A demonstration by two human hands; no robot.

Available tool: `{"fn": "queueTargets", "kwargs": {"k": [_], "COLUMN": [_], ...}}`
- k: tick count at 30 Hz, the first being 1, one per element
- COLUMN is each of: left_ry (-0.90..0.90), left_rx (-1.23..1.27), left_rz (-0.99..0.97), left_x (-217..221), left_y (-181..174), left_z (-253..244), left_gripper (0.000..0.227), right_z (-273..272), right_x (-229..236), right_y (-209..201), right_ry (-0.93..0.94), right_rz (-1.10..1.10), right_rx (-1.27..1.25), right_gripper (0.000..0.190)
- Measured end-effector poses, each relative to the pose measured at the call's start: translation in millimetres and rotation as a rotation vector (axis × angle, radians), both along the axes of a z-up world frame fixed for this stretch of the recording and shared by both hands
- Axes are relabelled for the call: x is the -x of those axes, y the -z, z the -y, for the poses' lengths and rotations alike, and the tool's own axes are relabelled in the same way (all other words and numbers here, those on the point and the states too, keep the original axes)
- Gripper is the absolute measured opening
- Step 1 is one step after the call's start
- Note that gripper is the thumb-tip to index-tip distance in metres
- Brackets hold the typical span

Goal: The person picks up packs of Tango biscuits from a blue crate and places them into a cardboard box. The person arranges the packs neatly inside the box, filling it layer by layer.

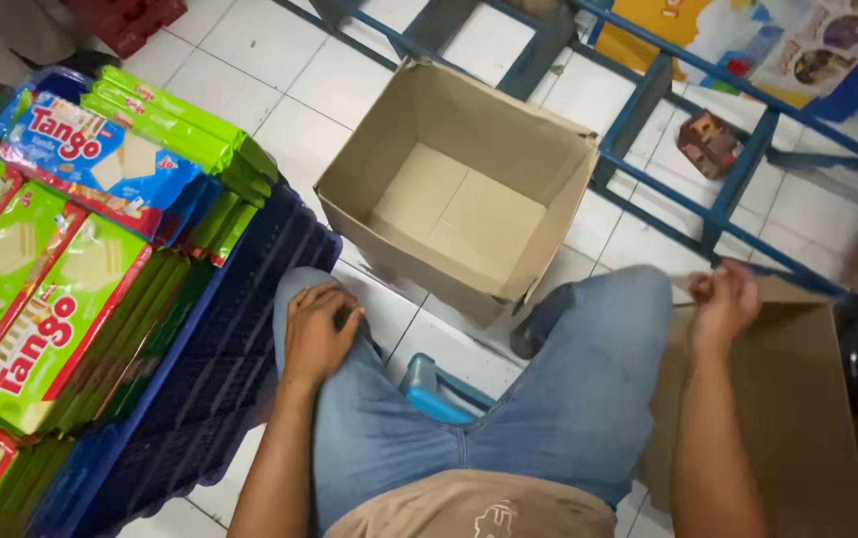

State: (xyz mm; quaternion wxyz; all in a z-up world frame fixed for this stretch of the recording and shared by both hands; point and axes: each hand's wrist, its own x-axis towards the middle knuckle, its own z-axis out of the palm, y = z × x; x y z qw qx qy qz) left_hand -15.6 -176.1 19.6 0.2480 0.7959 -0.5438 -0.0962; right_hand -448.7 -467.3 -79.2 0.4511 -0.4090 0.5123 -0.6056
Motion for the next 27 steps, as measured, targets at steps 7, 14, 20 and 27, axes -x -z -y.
{"fn": "queueTargets", "kwargs": {"k": [7,14,20,27], "left_ry": [-0.014,0.057,0.044,0.014], "left_rx": [-0.198,-0.090,0.137,0.305], "left_rz": [0.041,-0.132,-0.209,-0.021], "left_x": [8.6,25.0,16.8,-18.3], "left_y": [1.9,-1.8,-42.4,-152.9], "left_z": [55.1,56.4,3.0,-70.4], "left_gripper": [0.012,0.012,0.011,0.012], "right_z": [15.9,-52.3,-40.3,-119.1], "right_x": [-136.3,-182.0,-203.6,-332.3], "right_y": [-61.6,-9.5,-4.0,-156.2], "right_ry": [-0.471,-1.655,-1.502,-1.349], "right_rz": [-0.444,-1.075,-1.091,-0.865], "right_rx": [0.079,0.055,-0.033,0.349], "right_gripper": [0.016,0.037,0.034,0.026]}}
